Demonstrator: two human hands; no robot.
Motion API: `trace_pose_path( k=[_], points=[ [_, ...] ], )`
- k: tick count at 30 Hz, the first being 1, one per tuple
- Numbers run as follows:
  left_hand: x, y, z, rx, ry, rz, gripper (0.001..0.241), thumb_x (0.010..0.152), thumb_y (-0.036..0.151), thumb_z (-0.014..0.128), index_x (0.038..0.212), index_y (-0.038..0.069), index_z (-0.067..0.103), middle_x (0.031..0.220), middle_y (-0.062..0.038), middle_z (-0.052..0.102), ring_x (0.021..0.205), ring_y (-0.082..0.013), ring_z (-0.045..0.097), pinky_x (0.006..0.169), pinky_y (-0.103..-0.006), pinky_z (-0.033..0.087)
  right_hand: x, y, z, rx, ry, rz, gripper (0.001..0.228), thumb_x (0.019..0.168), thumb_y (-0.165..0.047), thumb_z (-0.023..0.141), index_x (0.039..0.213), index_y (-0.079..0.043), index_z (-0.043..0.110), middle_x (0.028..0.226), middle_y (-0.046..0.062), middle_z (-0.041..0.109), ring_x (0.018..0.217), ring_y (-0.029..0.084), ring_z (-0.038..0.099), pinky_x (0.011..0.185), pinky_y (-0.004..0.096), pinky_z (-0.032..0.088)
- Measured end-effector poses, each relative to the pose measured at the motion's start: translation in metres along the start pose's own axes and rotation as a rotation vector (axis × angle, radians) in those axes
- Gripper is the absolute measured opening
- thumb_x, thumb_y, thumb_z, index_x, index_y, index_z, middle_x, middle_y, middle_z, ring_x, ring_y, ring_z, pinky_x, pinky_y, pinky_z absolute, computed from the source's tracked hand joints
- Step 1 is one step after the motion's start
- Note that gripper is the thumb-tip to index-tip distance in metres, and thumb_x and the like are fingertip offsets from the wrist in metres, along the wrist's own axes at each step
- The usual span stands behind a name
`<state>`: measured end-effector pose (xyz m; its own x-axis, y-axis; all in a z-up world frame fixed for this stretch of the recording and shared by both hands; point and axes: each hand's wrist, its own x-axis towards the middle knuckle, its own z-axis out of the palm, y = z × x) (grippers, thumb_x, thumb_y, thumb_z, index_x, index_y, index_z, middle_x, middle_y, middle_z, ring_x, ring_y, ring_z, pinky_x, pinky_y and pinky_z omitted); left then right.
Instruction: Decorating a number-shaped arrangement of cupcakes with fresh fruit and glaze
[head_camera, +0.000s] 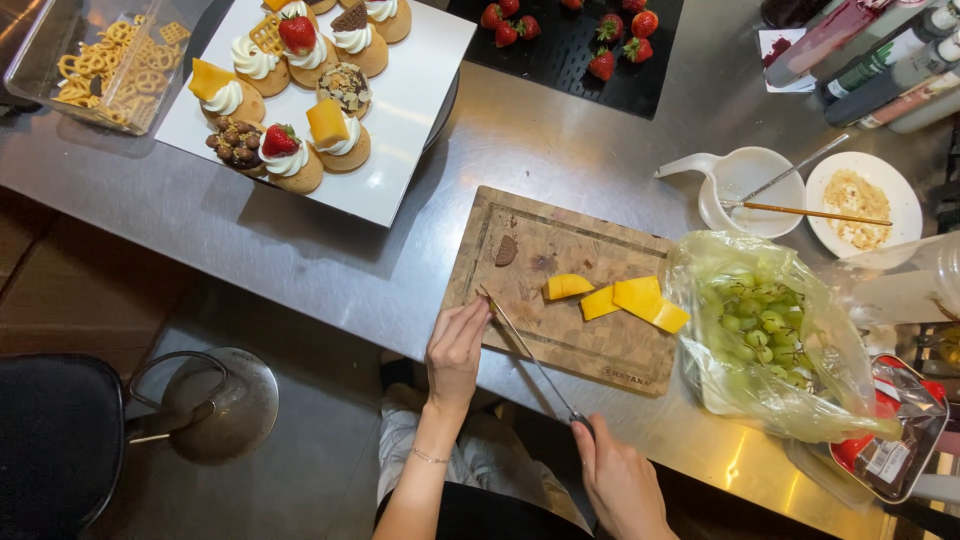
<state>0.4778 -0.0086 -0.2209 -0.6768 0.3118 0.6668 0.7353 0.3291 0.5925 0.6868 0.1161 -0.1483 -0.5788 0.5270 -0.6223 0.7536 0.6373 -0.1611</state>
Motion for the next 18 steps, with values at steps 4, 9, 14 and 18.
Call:
trace_pose_path(
  k=[4,9,14,18],
  points=[
    [-0.002,0.000,0.002,-0.008,0.019,-0.004,0.021,0.085,-0.012,0.078,0.105,-0.010,0.073,0.104,-0.019,0.074,0.090,-0.0307,0.068,0.080,-0.0346,0.063,0.028,-0.044,-0.017,0.022,0.040,-0.103,0.038,0.105,-0.053,0.032,0.115,-0.019,0.048,0.081,0.021,0.072,0.080,0.049,0.068,0.068,0.057,0.051],
    [-0.002,0.002,0.001,-0.045,0.009,-0.034,0.027,0.085,-0.011,0.077,0.112,-0.008,0.071,0.109,-0.017,0.074,0.094,-0.0298,0.068,0.082,-0.0332,0.063,0.044,-0.061,-0.019,0.046,0.072,-0.199,0.044,0.106,-0.051,0.030,0.116,-0.013,0.049,0.080,0.021,0.071,0.078,0.052,0.065,0.065,0.058,0.050],
    [0.010,0.018,-0.005,-0.077,0.072,-0.200,0.021,0.090,-0.001,0.076,0.109,-0.004,0.069,0.101,-0.012,0.073,0.091,-0.0227,0.068,0.082,-0.0311,0.061,0.019,-0.024,-0.007,0.094,-0.024,-0.025,0.041,0.105,-0.056,0.029,0.105,-0.019,0.048,0.086,0.023,0.072,0.090,0.052,0.064,0.074,0.056,0.049],
    [0.008,0.015,-0.004,-0.039,0.047,-0.115,0.018,0.090,-0.001,0.075,0.107,-0.005,0.071,0.106,-0.014,0.075,0.095,-0.0266,0.069,0.083,-0.0322,0.060,0.014,-0.023,0.001,0.178,0.020,-0.004,0.037,0.104,-0.053,0.028,0.107,-0.022,0.048,0.081,0.021,0.072,0.086,0.051,0.063,0.073,0.054,0.045]
  ],
)
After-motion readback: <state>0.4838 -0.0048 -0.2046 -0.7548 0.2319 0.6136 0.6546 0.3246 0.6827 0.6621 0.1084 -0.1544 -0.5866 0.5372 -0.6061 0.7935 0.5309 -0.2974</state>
